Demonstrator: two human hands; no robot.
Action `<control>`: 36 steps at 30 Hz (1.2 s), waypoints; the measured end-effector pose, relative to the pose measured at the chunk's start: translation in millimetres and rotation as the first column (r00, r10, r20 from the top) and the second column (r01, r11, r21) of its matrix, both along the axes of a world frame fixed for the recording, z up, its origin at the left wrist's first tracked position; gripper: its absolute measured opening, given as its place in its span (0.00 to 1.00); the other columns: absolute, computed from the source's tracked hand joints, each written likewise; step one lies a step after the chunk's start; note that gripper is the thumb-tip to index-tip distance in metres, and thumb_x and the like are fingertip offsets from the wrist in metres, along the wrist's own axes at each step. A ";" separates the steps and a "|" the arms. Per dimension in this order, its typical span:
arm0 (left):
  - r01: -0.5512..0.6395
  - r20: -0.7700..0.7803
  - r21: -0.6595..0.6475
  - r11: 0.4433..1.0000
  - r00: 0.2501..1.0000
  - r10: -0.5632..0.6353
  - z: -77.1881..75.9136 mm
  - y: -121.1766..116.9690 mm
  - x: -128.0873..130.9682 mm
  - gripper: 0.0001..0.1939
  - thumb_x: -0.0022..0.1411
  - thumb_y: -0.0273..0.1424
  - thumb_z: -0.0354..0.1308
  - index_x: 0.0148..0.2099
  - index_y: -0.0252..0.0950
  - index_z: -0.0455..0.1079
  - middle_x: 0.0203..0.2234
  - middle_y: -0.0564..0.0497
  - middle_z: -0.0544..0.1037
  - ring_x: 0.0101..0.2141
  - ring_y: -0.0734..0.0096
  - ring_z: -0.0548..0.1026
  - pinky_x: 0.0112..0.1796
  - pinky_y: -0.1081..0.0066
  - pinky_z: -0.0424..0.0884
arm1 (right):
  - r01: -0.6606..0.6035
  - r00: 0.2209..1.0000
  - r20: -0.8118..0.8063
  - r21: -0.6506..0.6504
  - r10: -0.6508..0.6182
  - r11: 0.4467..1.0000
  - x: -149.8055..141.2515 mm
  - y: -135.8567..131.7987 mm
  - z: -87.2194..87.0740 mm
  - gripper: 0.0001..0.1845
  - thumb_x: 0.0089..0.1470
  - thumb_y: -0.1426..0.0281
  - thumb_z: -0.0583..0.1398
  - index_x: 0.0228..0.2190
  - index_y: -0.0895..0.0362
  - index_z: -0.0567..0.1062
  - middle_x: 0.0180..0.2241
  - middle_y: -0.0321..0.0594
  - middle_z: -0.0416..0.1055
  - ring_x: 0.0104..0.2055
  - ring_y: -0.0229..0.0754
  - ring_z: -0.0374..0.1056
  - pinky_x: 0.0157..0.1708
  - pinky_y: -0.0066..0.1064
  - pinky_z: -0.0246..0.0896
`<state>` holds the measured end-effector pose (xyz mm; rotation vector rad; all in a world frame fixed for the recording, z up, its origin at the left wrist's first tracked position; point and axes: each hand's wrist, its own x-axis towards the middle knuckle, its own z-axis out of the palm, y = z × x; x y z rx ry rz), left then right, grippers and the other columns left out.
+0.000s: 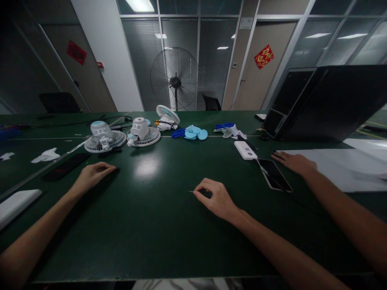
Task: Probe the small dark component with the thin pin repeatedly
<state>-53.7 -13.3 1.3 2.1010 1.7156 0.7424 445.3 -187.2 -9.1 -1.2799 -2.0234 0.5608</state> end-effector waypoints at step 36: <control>0.078 -0.155 0.172 0.982 0.987 -0.051 -13.5 -5.3 21.7 0.28 0.64 0.54 0.54 0.51 0.38 0.79 0.50 0.41 0.82 0.50 0.47 0.79 0.53 0.59 0.72 | 0.000 1.000 0.021 0.008 -0.001 1.000 -0.9 -1.5 4.5 0.10 0.68 0.62 0.61 0.40 0.53 0.80 0.40 0.40 0.77 0.41 0.43 0.74 0.39 0.35 0.70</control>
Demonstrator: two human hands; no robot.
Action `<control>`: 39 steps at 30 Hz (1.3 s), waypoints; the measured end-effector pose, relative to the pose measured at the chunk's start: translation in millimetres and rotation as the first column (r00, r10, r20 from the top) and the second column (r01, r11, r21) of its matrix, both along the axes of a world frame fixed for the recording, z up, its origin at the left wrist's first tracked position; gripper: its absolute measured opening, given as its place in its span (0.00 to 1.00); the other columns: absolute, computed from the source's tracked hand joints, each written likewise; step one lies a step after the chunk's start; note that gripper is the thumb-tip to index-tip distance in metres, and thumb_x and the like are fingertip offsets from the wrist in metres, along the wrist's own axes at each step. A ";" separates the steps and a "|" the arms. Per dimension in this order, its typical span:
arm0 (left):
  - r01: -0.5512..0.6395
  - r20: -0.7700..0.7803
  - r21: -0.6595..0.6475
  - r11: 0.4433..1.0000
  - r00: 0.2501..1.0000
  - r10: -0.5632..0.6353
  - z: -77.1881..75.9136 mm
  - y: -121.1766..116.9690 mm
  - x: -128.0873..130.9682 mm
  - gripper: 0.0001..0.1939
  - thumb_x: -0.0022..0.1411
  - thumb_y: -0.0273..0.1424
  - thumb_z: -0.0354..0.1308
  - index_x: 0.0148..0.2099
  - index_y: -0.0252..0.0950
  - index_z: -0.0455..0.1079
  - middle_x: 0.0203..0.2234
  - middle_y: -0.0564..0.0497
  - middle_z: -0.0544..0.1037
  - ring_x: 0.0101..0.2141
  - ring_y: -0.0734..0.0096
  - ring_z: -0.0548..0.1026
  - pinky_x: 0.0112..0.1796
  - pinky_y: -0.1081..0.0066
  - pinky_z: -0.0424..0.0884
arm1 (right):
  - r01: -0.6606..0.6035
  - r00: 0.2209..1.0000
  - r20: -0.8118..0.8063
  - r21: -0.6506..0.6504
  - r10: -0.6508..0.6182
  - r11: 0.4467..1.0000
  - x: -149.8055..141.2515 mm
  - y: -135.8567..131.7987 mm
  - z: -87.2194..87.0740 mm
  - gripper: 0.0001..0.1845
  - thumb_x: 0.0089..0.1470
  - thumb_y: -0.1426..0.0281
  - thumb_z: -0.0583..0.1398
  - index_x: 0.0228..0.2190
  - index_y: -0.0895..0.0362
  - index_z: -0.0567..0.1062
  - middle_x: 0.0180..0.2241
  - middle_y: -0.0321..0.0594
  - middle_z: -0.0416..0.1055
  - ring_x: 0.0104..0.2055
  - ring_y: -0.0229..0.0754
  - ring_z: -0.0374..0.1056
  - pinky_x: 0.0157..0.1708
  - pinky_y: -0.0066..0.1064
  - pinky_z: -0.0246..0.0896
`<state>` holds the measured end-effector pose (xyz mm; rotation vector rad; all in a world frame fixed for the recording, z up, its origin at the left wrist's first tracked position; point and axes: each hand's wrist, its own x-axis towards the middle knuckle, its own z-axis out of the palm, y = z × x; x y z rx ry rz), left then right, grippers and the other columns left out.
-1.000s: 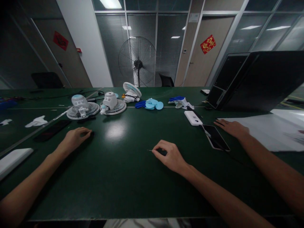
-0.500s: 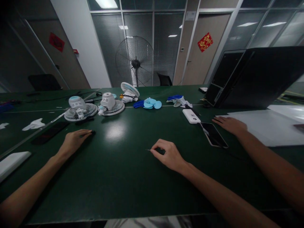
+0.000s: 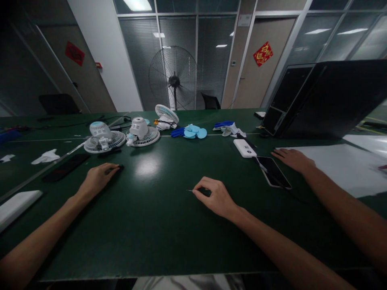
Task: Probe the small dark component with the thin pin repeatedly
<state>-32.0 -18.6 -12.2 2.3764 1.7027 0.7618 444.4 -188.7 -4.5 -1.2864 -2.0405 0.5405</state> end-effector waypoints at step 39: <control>0.651 0.371 -0.240 0.720 0.747 -0.552 3.6 -104.4 215.3 0.12 0.66 0.35 0.64 0.51 0.43 0.78 0.44 0.47 0.80 0.42 0.62 0.75 0.41 0.64 0.70 | -0.034 0.995 0.099 0.061 0.028 0.998 3.9 -0.1 0.2 0.06 0.64 0.65 0.64 0.38 0.53 0.81 0.39 0.40 0.78 0.38 0.43 0.75 0.38 0.34 0.70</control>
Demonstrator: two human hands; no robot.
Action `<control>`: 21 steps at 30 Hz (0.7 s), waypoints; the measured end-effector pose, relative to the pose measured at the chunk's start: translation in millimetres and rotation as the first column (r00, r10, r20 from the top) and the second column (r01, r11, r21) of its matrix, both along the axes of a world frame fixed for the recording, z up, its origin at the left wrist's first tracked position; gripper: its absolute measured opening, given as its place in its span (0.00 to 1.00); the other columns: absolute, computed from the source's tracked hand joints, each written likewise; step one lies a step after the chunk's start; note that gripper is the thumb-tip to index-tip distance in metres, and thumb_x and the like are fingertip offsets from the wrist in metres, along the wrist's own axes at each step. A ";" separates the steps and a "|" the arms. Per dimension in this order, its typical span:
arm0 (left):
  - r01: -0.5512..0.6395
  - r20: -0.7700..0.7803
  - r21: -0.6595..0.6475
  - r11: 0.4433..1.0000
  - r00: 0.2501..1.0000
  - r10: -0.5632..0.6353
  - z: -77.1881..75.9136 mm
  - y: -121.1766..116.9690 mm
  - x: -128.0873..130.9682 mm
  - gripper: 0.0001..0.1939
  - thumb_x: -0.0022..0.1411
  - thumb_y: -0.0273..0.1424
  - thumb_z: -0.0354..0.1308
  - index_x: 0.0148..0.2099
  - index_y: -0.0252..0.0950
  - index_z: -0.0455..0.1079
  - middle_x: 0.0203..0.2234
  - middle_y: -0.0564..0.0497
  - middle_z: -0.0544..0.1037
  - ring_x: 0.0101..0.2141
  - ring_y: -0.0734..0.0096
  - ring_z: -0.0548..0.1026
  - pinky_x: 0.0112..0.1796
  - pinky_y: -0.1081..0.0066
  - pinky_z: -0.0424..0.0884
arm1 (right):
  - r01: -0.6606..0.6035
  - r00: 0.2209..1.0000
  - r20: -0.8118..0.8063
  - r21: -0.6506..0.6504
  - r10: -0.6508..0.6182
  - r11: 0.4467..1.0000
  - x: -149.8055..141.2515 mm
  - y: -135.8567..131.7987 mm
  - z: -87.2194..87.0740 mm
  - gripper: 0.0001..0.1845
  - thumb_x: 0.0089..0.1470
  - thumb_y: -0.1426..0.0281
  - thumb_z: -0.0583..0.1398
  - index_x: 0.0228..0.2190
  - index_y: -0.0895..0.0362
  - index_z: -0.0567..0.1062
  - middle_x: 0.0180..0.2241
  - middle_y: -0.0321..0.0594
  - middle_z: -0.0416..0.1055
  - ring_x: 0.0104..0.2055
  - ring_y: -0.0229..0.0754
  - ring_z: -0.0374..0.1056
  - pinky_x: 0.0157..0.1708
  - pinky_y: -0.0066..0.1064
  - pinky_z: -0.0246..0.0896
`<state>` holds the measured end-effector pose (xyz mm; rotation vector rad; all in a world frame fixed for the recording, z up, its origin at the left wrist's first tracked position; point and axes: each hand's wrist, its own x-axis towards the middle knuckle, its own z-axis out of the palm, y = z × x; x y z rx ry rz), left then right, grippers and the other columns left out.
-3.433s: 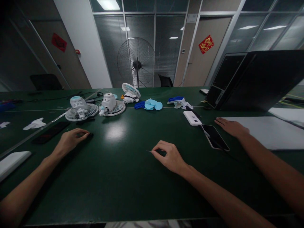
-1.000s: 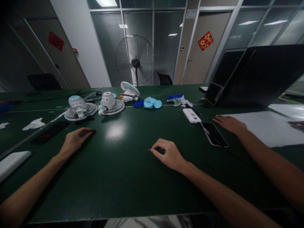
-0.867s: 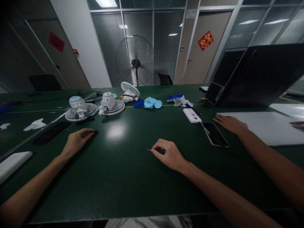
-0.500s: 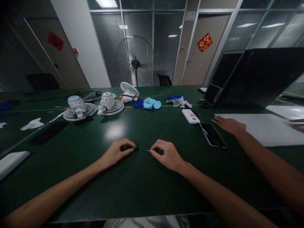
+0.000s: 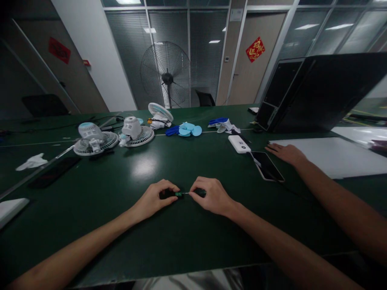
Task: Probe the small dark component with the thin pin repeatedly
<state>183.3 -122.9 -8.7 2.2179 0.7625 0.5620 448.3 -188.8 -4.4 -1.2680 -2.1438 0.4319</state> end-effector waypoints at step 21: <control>0.029 -0.029 0.045 0.999 0.999 -0.028 -0.5 2.4 0.9 0.09 0.68 0.33 0.63 0.49 0.41 0.78 0.43 0.49 0.79 0.42 0.65 0.73 0.40 0.67 0.69 | 0.016 0.996 -0.087 0.051 -0.012 0.999 -18.0 -1.8 -1.4 0.04 0.65 0.68 0.64 0.39 0.54 0.80 0.39 0.39 0.77 0.39 0.42 0.74 0.40 0.35 0.70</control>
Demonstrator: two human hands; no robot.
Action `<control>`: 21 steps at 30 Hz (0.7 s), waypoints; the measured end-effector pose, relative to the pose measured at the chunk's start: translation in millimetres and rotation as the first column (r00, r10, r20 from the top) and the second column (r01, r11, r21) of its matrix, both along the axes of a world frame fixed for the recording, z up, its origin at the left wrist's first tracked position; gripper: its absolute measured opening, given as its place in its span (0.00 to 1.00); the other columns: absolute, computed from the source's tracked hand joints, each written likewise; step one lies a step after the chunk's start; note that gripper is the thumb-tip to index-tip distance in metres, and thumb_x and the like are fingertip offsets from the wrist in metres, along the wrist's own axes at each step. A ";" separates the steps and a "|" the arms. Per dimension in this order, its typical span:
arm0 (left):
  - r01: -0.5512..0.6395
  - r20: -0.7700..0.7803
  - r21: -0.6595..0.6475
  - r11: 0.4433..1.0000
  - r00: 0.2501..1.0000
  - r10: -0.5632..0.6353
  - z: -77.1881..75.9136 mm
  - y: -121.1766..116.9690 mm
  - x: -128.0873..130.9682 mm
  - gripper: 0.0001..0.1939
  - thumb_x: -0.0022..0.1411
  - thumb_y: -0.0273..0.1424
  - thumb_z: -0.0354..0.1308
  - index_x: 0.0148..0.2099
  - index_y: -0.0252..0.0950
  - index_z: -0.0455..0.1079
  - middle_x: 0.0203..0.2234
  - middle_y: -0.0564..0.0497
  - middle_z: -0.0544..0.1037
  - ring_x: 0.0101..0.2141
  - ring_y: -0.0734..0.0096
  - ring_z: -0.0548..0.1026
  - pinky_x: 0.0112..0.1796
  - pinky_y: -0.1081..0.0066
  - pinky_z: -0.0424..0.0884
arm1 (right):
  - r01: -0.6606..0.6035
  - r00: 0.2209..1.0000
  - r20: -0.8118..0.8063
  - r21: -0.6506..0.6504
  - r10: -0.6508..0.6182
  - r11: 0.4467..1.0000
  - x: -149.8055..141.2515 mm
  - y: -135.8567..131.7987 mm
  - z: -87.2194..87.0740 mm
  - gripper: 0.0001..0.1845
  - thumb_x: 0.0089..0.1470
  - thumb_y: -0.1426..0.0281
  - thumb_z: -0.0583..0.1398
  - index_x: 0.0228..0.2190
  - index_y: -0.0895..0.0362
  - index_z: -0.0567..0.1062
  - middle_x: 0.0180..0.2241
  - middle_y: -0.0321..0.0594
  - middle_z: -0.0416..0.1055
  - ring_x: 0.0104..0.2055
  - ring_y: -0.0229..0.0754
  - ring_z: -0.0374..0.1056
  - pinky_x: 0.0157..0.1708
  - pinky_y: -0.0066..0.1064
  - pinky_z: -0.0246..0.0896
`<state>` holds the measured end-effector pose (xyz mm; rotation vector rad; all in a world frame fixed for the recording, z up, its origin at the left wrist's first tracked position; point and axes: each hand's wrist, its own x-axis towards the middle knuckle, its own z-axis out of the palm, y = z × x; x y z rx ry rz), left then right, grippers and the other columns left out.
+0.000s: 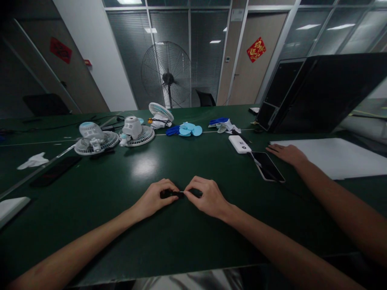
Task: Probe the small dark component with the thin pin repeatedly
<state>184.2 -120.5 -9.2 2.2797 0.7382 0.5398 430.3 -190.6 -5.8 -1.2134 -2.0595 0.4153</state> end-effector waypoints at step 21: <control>-0.612 -0.165 0.254 0.749 0.735 0.657 3.3 112.9 -229.7 0.34 0.63 0.55 0.54 0.57 0.33 0.74 0.47 0.40 0.79 0.44 0.53 0.78 0.44 0.63 0.74 | -0.004 0.999 -0.042 -0.076 0.001 0.997 16.5 -0.3 -4.6 0.06 0.67 0.66 0.63 0.41 0.54 0.80 0.43 0.40 0.77 0.42 0.41 0.74 0.37 0.31 0.73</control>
